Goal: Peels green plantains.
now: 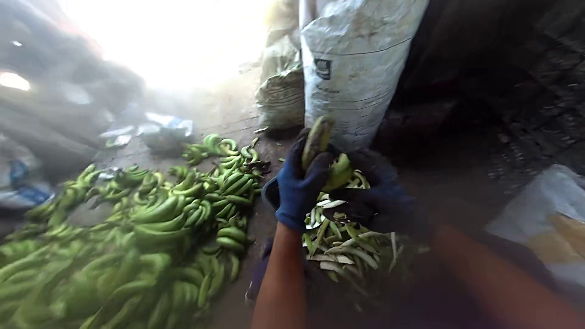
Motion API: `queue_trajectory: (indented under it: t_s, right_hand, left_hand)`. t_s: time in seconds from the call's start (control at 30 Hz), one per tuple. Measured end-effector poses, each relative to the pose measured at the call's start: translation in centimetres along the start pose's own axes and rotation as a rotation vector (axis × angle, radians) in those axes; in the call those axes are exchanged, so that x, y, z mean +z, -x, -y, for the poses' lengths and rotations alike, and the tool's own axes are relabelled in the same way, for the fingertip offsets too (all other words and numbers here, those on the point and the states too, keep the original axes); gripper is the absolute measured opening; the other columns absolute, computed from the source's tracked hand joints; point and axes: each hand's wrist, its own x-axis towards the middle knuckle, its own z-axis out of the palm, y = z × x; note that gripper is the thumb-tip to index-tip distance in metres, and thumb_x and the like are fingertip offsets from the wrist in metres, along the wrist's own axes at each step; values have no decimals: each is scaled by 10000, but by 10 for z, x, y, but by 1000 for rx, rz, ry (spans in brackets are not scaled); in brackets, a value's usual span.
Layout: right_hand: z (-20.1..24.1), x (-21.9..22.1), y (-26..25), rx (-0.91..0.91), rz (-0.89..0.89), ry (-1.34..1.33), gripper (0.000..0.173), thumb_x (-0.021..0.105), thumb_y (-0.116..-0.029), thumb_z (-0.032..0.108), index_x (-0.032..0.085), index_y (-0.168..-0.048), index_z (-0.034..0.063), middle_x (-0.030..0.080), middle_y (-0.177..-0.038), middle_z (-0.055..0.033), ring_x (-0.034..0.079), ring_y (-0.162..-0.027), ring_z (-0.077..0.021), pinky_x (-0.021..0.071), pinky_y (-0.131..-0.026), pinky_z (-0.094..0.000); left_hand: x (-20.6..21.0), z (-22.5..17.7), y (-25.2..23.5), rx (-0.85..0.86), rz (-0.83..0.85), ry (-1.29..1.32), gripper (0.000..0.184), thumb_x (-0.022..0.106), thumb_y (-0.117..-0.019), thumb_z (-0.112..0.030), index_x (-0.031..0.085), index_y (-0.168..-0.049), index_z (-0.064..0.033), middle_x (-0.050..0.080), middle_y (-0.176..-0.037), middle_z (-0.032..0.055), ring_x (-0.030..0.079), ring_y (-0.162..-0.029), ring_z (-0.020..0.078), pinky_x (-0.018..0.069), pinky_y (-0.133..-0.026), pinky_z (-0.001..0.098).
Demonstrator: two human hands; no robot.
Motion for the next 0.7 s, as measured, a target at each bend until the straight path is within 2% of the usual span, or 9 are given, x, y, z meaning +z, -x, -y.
queue_trajectory:
  t_s: [0.1, 0.17, 0.23, 0.33, 0.4, 0.5, 0.53, 0.6, 0.7]
  right_hand:
    - [2, -3, -8, -78, 22, 73, 325, 646, -917, 513, 746, -1201, 389, 348, -1633, -129, 185, -1541, -379, 87, -1221, -648]
    - [1, 6, -6, -37, 98, -52, 328, 682, -907, 431, 742, -1218, 347, 475, -1542, -106, 398, -1440, -303, 321, -1159, -589]
    - [-1, 16, -3, -7, 154, -163, 319, 680, -908, 412, 729, -1215, 342, 567, -1431, -101, 579, -1257, -243, 527, -963, -509]
    - [6, 14, 5, 102, 181, -292, 319, 635, -928, 405, 725, -1225, 329, 634, -1319, -75, 640, -1135, -186, 573, -880, -461]
    - [3, 12, 14, 180, 139, -342, 302, 600, -952, 382, 748, -1189, 269, 723, -1092, 17, 659, -985, -97, 568, -836, -393]
    - [-8, 8, 7, 230, 16, -353, 215, 623, -941, 329, 753, -1074, 221, 683, -856, 67, 624, -766, -29, 555, -678, -295]
    - [-9, 8, -1, 252, -21, -342, 191, 649, -926, 322, 751, -1057, 226, 688, -904, 42, 634, -775, -48, 562, -660, -301]
    - [-1, 2, -19, 282, 32, -339, 336, 684, -918, 296, 715, -1245, 227, 612, -1241, -33, 628, -996, -85, 573, -812, -322]
    - [4, 8, -25, 421, 86, -678, 562, 705, -885, 268, 541, -1423, 251, 676, -1206, 80, 651, -917, -18, 582, -747, -251]
  left_hand:
    - [-5, -7, -2, 135, 156, -75, 553, 726, -907, -249, 571, -1432, -172, 693, -1211, 32, 687, -958, 99, 605, -820, 345]
    - [-3, -7, 0, 51, 144, 9, 565, 707, -917, -263, 549, -1457, -213, 694, -1181, 29, 681, -882, 106, 602, -736, 332]
    - [-2, -3, -2, -99, 47, 267, 533, 661, -948, -294, 529, -1460, -232, 699, -1063, 49, 656, -737, 139, 585, -613, 329]
    - [-22, 19, -27, -19, -110, 800, 254, 453, -1050, -289, 582, -1209, -139, 613, -780, 26, 557, -582, 112, 514, -525, 273]
    - [-56, 39, -41, 149, -224, 1092, 420, 255, -1090, -401, 584, -1059, -141, 584, -679, -14, 580, -547, 102, 556, -541, 296]
    - [-81, 49, -46, 200, -307, 1190, 600, 83, -1063, -521, 518, -1199, -130, 566, -863, 24, 585, -743, 142, 552, -725, 343]
    - [-77, 45, -43, 163, -286, 1139, 610, 94, -1074, -523, 507, -1290, -129, 602, -980, 51, 618, -857, 174, 557, -823, 390]
    - [-56, 29, -29, 55, -234, 1023, 502, 199, -1102, -463, 519, -1343, -161, 656, -1104, 63, 670, -930, 198, 588, -840, 419]
    - [-24, 23, 5, -83, -78, 895, 390, 353, -1093, -459, 542, -1373, -263, 631, -1309, -22, 643, -1132, 140, 576, -922, 379]
